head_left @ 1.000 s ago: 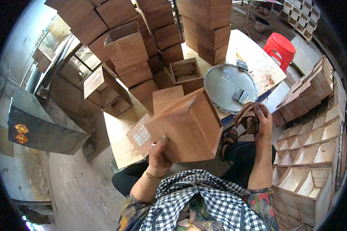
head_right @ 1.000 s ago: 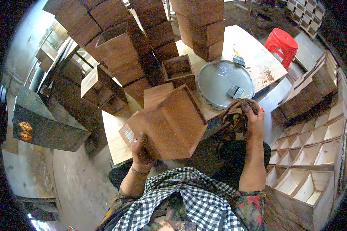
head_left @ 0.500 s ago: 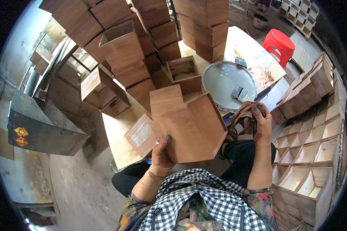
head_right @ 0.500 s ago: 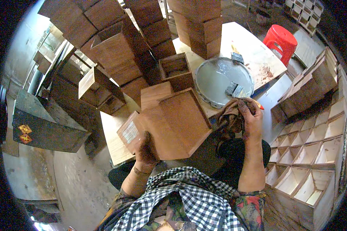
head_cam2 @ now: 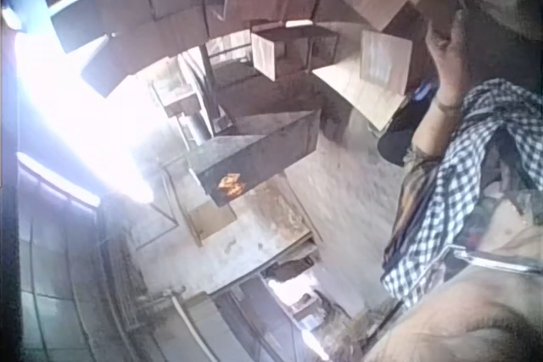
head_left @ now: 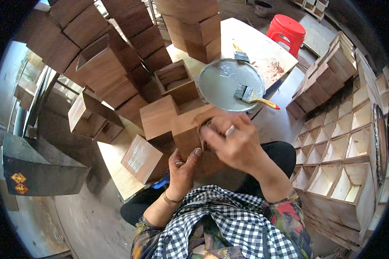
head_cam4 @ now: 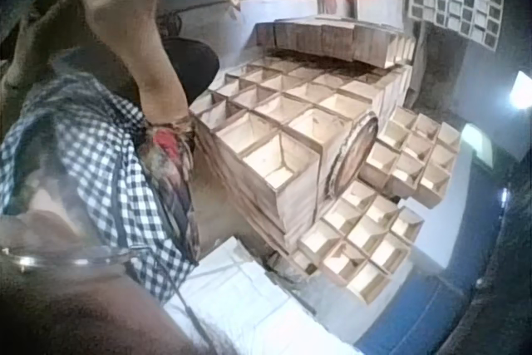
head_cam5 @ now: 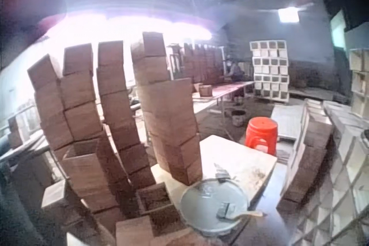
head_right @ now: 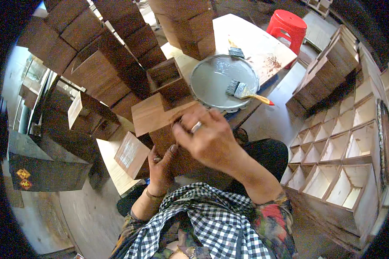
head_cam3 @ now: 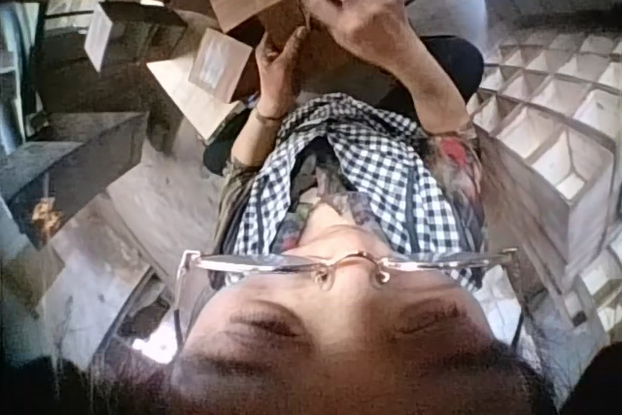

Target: The person is applying a liquid finish to small wooden boxes using a brush.

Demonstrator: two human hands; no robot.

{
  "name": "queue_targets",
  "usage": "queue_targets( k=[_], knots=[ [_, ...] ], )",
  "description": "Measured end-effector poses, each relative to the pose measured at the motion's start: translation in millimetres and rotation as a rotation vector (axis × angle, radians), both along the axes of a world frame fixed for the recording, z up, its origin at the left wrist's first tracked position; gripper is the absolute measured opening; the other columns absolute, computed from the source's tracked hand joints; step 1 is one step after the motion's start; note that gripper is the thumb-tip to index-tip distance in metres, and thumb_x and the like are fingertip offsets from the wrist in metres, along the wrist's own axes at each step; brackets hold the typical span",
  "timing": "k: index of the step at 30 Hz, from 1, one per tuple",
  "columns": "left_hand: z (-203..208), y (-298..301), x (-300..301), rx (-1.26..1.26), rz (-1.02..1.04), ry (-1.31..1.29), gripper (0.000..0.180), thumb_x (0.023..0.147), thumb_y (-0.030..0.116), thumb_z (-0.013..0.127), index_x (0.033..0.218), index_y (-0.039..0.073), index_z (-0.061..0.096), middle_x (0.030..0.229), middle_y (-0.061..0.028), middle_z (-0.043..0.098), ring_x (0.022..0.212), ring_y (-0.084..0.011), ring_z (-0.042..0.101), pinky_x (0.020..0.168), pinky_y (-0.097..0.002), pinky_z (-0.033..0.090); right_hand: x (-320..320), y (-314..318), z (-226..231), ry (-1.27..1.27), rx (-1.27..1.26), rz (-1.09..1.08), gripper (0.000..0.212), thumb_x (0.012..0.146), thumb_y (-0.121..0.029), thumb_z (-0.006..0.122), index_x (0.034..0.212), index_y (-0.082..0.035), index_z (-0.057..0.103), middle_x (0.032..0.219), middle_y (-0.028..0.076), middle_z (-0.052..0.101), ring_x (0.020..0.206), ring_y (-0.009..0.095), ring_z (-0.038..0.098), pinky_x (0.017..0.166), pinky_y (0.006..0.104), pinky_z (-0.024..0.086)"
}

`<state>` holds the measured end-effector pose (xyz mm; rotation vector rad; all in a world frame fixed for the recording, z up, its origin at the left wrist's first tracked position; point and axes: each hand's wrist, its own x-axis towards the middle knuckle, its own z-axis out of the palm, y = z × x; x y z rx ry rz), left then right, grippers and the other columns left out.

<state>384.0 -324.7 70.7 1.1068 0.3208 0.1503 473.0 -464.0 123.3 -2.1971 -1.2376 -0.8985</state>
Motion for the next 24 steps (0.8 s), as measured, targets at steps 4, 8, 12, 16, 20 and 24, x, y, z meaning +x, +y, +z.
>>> queue_targets(
  k=[4, 8, 12, 16, 20, 24],
  knots=[
    [-0.9, 0.3, 0.3, 0.025, 0.056, 0.055, 0.027, 0.081, 0.011, 0.056, 0.103, -0.002, 0.049, 0.095, -0.0074, 0.057, 0.083, -0.0138, 0.054, 0.074, -0.0266, 0.044, 38.1, -30.6, -17.5, 0.212, 0.216, -0.174, 0.019, 0.060, -0.005, 0.063, 0.078, -0.010, 0.058, 0.073, 0.009, 0.057, 0.069, 0.027, 0.056, 0.061, 0.0367, 0.046],
    [-3.4, 12.3, -1.2, -0.046, 0.032, -0.036, 0.029, 0.081, 0.012, 0.056, 0.105, -0.001, 0.048, 0.099, -0.0081, 0.056, 0.088, -0.0158, 0.053, 0.077, -0.0296, 0.042, 77.6, -93.5, -18.0, 0.686, 0.552, -0.451, 0.018, 0.073, -0.010, 0.063, 0.089, -0.002, 0.059, 0.081, 0.009, 0.062, 0.075, 0.018, 0.059, 0.068, 0.0278, 0.047],
    [-9.5, 16.6, 1.2, -0.074, 0.040, 0.017, 0.031, 0.080, 0.012, 0.057, 0.106, 0.000, 0.047, 0.099, -0.0078, 0.055, 0.088, -0.0165, 0.053, 0.077, -0.0299, 0.043, 133.9, -157.1, -38.3, 1.139, 1.053, -0.297, 0.020, 0.079, -0.015, 0.058, 0.093, 0.000, 0.057, 0.078, 0.006, 0.060, 0.066, 0.015, 0.058, 0.062, 0.0252, 0.048],
    [-15.7, 12.6, 5.7, -0.088, 0.018, 0.065, 0.030, 0.081, 0.011, 0.055, 0.108, 0.001, 0.045, 0.098, -0.0081, 0.055, 0.088, -0.0192, 0.054, 0.077, -0.0338, 0.045, 201.4, -203.8, -103.6, 1.389, 1.407, -0.298, 0.024, 0.080, -0.020, 0.055, 0.094, -0.001, 0.056, 0.081, 0.008, 0.061, 0.067, 0.019, 0.060, 0.064, 0.0308, 0.050],
    [-18.3, 9.0, 9.0, -0.122, 0.012, 0.074, 0.032, 0.079, 0.010, 0.056, 0.108, 0.001, 0.046, 0.099, -0.0079, 0.055, 0.089, -0.0185, 0.054, 0.079, -0.0328, 0.044, 250.8, -227.7, -157.9, 1.508, 1.612, -0.154, 0.020, 0.084, -0.023, 0.050, 0.086, -0.004, 0.056, 0.075, 0.010, 0.062, 0.066, 0.023, 0.060, 0.064, 0.0359, 0.050],
    [-18.9, 10.2, 13.6, -0.126, 0.039, 0.060, 0.034, 0.079, 0.011, 0.058, 0.108, 0.000, 0.045, 0.102, -0.0086, 0.055, 0.092, -0.0185, 0.053, 0.081, -0.0321, 0.042, 290.3, -215.6, -163.4, 1.319, 1.813, -0.138, 0.025, 0.086, -0.027, 0.045, 0.092, -0.005, 0.055, 0.086, 0.011, 0.061, 0.078, 0.025, 0.059, 0.073, 0.0382, 0.047]
  ],
)
